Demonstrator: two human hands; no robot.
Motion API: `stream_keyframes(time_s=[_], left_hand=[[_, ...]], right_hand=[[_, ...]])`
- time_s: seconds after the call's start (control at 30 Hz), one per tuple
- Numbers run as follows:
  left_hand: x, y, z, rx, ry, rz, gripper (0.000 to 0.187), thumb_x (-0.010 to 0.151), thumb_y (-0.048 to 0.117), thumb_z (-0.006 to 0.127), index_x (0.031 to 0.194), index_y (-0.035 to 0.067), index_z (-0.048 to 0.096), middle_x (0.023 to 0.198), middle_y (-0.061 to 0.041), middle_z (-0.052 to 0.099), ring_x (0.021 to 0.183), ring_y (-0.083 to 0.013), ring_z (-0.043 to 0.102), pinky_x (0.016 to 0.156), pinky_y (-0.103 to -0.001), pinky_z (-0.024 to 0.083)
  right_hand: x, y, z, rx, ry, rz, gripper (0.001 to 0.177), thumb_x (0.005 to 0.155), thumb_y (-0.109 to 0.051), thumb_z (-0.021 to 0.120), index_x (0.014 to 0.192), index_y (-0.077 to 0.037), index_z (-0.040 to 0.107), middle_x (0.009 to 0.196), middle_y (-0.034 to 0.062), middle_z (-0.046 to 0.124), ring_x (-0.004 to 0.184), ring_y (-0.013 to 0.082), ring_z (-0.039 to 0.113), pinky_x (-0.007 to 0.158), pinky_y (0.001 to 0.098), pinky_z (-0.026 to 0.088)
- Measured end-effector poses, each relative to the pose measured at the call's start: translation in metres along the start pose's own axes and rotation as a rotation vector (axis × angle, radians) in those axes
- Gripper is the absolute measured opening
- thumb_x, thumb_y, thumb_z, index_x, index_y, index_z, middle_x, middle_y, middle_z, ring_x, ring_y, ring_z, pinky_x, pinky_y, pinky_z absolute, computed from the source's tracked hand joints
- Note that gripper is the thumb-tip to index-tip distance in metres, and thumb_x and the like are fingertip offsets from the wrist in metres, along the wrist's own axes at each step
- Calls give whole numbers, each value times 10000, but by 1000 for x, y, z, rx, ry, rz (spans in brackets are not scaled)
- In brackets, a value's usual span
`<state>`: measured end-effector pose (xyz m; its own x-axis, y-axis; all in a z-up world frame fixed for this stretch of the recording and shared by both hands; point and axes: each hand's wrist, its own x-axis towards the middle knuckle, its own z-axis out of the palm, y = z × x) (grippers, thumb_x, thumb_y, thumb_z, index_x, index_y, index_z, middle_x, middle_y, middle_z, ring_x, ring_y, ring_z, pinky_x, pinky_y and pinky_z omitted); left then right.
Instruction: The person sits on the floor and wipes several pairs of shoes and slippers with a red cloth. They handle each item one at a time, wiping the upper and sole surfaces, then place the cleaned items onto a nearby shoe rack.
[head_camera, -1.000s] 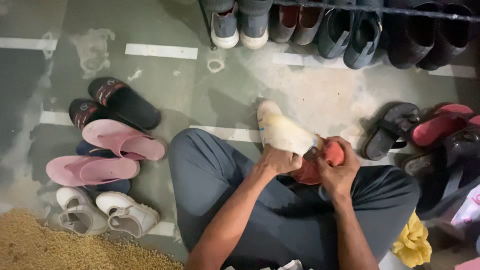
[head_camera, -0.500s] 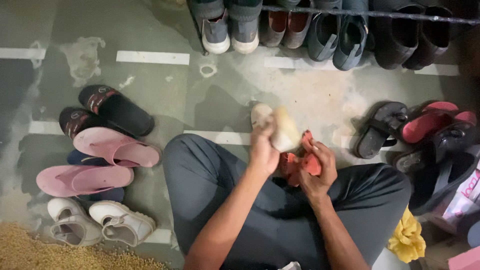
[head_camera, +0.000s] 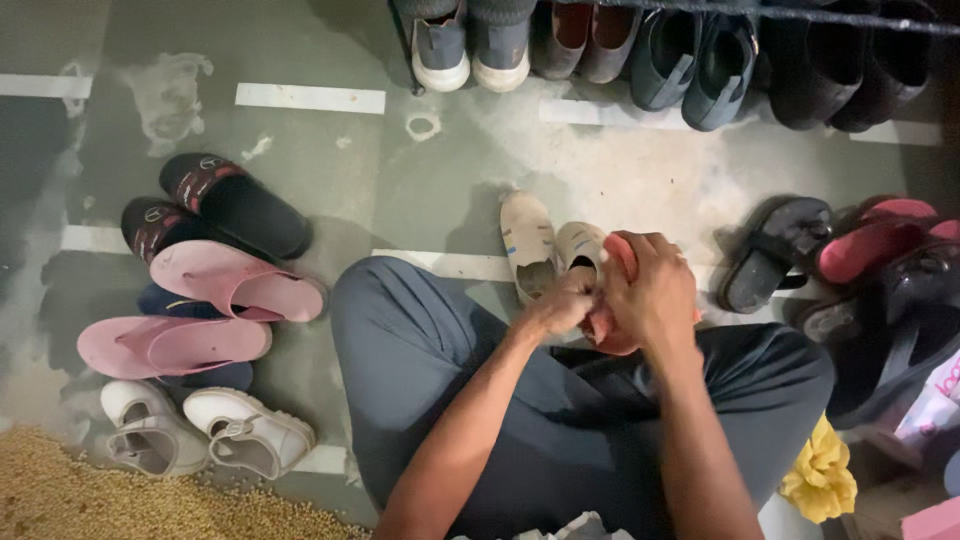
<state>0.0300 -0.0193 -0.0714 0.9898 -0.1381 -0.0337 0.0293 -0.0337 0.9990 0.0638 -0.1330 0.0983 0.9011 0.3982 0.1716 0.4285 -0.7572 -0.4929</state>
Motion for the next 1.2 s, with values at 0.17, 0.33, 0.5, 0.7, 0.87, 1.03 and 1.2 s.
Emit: stream_keyframes(time_s=[0.17,0.33,0.5,0.7,0.87,1.03,1.2], left_hand=[[4,-13,27,-658,288,-167,475,1105,328,472,698,84,485,595,18,459,446,-115,433,394,-305,337],[-16,20,13,-220,122,-53,550,1033,313,499,539,73,524,438,-11,535,324,-126,483,323,-301,368],[-19,27,10,135,-36,219,378,888,176,640,571,16,510,479,-76,539,399,-191,503,408,-363,379],[-15,62,25,972,-307,335,202,811,241,760,698,74,758,734,-124,722,800,-273,673,838,-476,495],[-44,70,12,1089,-152,180,141,711,105,777,850,108,797,1071,-83,728,1151,-256,597,999,-494,446],[-44,63,4,1002,24,-22,384,697,16,800,1075,43,735,1368,-214,518,1311,-401,485,1088,-545,405],[-58,55,25,864,343,-30,632,695,47,836,1278,-63,618,1494,-338,290,1389,-564,323,1124,-578,347]], right_hand=[[26,42,24,85,-286,28,376,930,-333,656,1179,-56,708,1100,244,685,984,462,668,853,513,531],[24,88,63,312,-577,176,460,948,-411,617,1227,-50,670,1154,227,703,1041,384,690,891,450,533],[11,117,99,371,-480,252,487,962,-417,607,1249,-25,646,1164,251,689,1057,392,666,912,443,513],[11,173,154,76,-235,172,320,962,-275,632,1085,14,691,1033,296,679,972,451,645,871,506,525],[21,206,101,257,403,340,319,996,-264,645,1134,24,664,1020,235,705,909,348,676,816,450,542],[1,181,97,740,225,293,617,1062,-374,540,1507,33,404,1343,316,574,1224,394,584,1028,464,523],[-51,129,125,-5,-337,-111,919,930,-344,617,1598,12,96,1584,406,165,1478,576,102,1149,648,147]])
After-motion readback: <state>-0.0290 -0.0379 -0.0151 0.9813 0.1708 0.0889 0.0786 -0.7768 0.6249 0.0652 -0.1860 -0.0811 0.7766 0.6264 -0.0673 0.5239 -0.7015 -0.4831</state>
